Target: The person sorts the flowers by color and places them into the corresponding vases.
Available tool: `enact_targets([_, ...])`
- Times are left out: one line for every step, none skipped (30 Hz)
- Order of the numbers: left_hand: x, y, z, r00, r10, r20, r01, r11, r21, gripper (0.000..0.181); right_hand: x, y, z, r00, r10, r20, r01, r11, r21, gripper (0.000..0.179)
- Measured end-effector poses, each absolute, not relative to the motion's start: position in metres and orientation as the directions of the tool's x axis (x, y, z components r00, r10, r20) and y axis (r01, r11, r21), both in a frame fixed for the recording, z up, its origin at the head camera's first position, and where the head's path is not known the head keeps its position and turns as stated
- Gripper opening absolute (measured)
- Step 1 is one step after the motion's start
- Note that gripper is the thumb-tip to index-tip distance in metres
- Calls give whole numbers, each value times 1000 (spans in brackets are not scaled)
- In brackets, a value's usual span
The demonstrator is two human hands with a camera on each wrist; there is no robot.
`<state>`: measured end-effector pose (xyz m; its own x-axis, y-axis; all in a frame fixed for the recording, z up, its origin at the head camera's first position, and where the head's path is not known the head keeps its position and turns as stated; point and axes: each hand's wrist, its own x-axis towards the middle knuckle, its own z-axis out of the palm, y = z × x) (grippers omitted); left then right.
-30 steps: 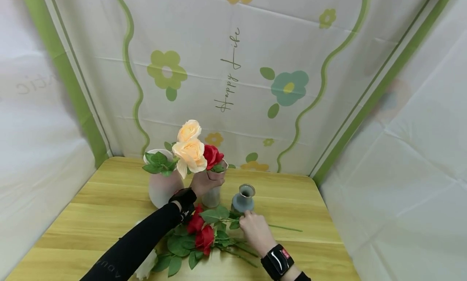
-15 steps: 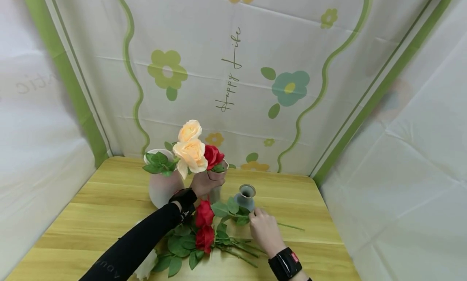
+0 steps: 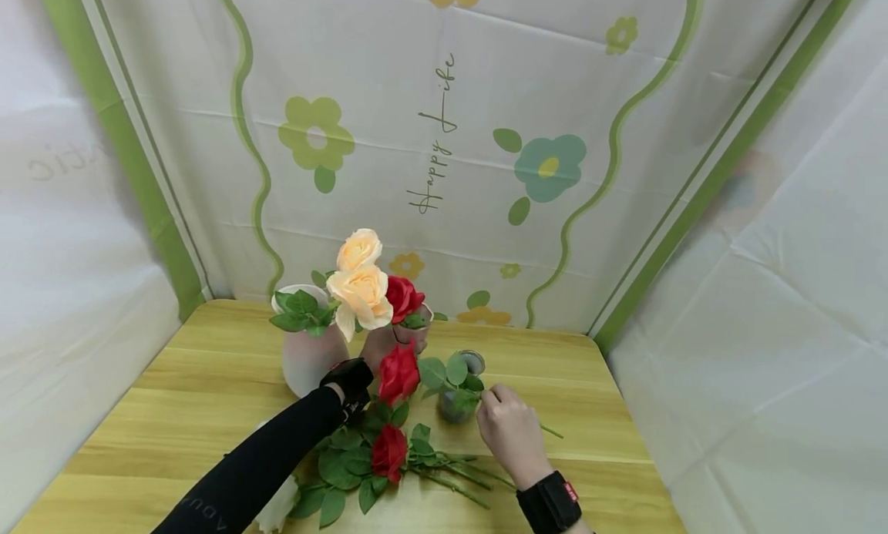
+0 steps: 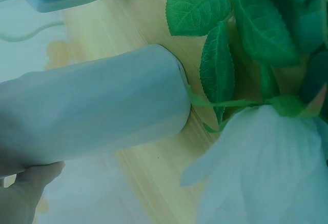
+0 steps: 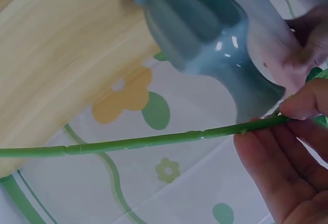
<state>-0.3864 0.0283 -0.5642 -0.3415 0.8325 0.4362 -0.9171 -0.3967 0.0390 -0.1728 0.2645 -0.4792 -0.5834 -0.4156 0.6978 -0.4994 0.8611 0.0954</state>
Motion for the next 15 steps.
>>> enact_targets([-392, 28, -573, -377, 833, 404, -899, -435, 57, 66, -172, 264, -478, -587, -407, 700, -495, 865, 88, 16])
enact_targets([-400, 29, -584, -435, 822, 368, -866, -494, 80, 60, -171, 264, -476, -589, -399, 703, -489, 868, 83, 12])
enact_targets([-406, 31, -592, -513, 800, 310, -817, -566, 108, 50, -171, 264, -474, -591, -390, 706, -486, 871, 74, 9])
enact_targets([-413, 32, -603, -575, 771, 273, -773, -622, 129, 39, -171, 264, -472, -590, -381, 712, -482, 873, 68, 8])
enact_targets([-420, 33, -614, -630, 741, 234, -733, -666, 138, 30, -170, 263, -470, -588, -372, 718, -482, 874, 59, 8])
enact_targets([-426, 35, -621, -689, 704, 170, -686, -710, 162, 25, -170, 263, -468, -583, -363, 727, -481, 875, 51, 9])
enact_targets([-431, 37, -628, -707, 689, 162, -675, -725, 138, 25, -170, 262, -466, -578, -354, 735, -485, 873, 39, 10])
enact_targets([-435, 38, -634, -703, 693, 160, -686, -720, 104, 28, -170, 262, -464, -572, -344, 744, -488, 873, 29, 10])
enact_targets([-438, 40, -638, -704, 690, 168, -688, -721, 77, 32, -169, 262, -461, -565, -335, 754, -494, 869, 16, 10])
enact_targets([-440, 41, -640, -704, 693, 154, -692, -718, 70, 36, -169, 262, -459, -555, -325, 765, -503, 864, 3, 10])
enact_targets([-441, 41, -641, -708, 693, 133, -693, -719, 53, 35, -169, 262, -457, -552, -314, 772, -506, 862, -11, 9])
enact_targets([-439, 42, -636, -717, 690, 104, -687, -724, 62, 35, -169, 263, -455, -545, -302, 782, -515, 857, -28, 8])
enact_targets([-439, 41, -638, -702, 698, 143, -698, -713, 55, 32, -173, 266, -460, -518, -285, 807, -528, 848, -39, 9])
enact_targets([-437, 39, -636, -692, 703, 166, -698, -710, 93, 34, -174, 268, -460, -507, -270, 819, -539, 840, -57, 10])
enact_targets([-428, 37, -624, -728, 668, 156, -634, -742, 221, 34, -177, 271, -462, -495, -255, 831, -554, 829, -76, 12])
